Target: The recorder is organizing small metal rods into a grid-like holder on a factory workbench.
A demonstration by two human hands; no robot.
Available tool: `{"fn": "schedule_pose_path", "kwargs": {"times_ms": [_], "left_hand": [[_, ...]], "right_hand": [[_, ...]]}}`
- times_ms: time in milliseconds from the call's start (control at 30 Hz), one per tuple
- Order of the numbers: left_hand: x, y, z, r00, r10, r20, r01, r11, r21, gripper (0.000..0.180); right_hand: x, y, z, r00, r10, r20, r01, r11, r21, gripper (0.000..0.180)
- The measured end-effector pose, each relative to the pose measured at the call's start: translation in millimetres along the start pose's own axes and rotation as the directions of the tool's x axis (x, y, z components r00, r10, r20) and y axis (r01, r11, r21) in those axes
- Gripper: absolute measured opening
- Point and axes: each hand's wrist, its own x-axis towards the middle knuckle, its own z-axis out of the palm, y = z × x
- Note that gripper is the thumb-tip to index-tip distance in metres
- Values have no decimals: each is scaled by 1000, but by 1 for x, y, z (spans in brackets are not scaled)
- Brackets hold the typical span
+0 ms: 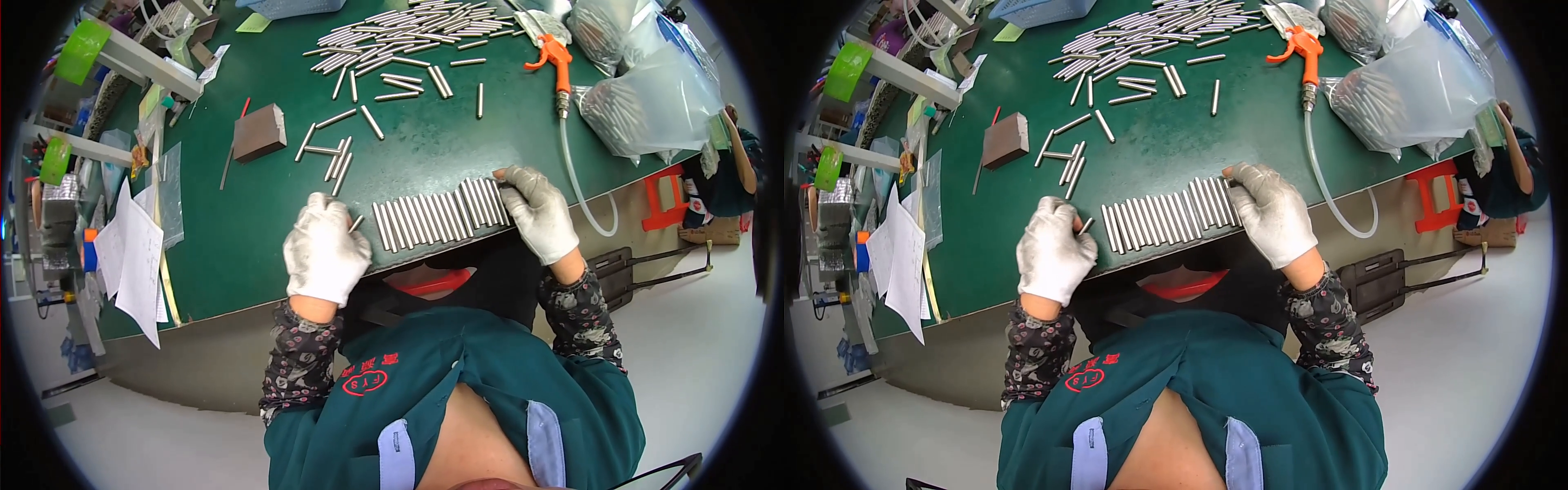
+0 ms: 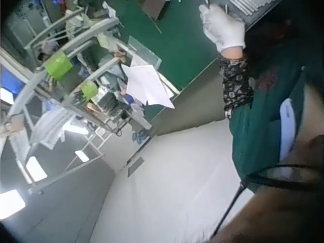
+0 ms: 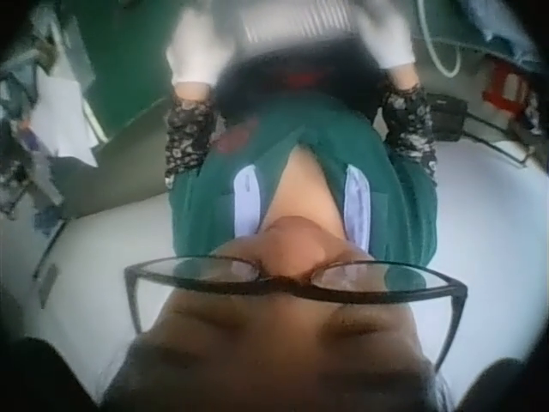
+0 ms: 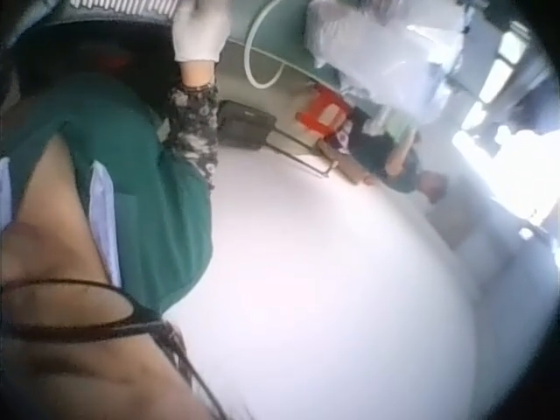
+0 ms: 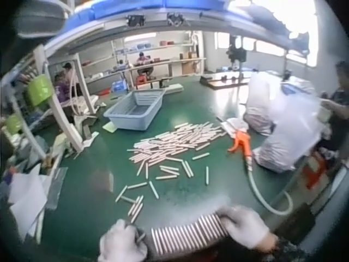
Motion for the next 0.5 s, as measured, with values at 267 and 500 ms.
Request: {"fn": "schedule_pose_path", "kwargs": {"times_ms": [267,500], "left_hand": [[-5,-21,4,884,413,-220,-450,879,-157,35],[5,-25,27,786,516,-340,-617,686,-386,43]], "right_hand": [[9,-22,-9,936,-140,322,238,927,-289,83],[17,-22,-6,911,-135,390,247,935,-254,89]]}}
